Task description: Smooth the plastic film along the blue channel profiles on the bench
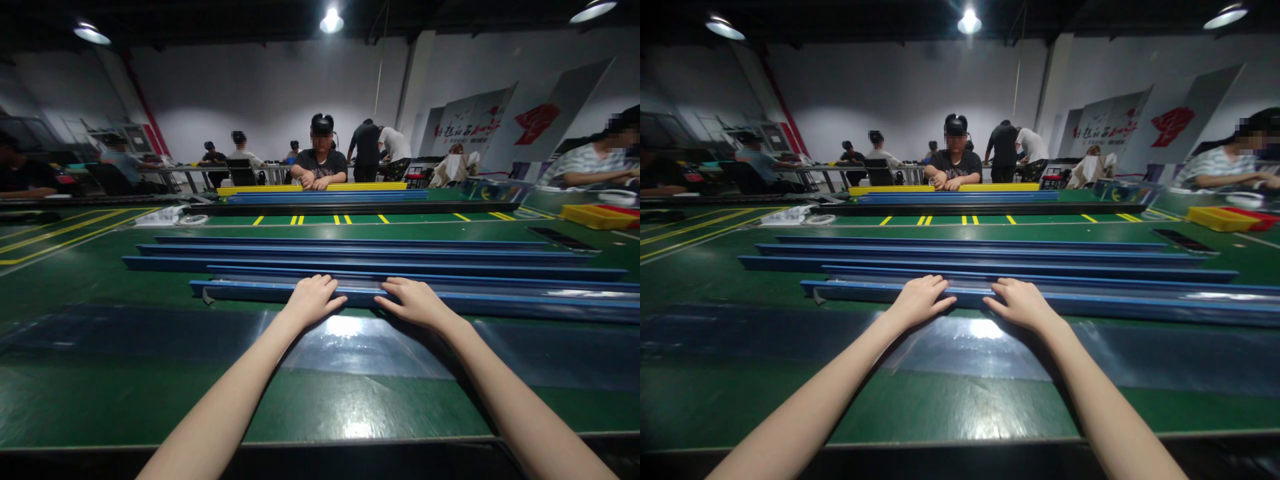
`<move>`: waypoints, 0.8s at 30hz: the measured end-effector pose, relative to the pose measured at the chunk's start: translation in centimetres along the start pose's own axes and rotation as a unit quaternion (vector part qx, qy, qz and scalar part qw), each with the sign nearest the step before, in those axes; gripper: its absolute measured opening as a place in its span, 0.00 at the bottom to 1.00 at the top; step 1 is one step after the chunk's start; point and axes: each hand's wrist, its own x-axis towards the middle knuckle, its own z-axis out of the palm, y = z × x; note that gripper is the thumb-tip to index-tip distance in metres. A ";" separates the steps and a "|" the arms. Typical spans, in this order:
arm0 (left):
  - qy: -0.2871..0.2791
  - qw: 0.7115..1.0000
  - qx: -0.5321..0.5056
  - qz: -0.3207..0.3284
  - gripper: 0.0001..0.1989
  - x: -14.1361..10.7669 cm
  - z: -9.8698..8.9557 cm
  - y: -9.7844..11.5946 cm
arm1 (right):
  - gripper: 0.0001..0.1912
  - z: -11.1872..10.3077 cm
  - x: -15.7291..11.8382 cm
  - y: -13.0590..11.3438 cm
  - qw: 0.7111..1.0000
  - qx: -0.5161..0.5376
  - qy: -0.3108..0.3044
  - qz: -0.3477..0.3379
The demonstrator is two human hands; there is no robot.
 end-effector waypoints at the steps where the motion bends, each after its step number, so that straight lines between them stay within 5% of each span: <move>1: 0.000 1.000 0.001 0.001 0.17 0.0 0.0 0.0 | 0.20 0.0 0.0 0.0 1.000 -0.001 0.002 -0.001; 24: -0.001 1.000 -0.009 0.000 0.17 0.0 -0.1 0.0 | 0.19 0.0 0.0 0.0 1.000 -0.001 0.001 0.003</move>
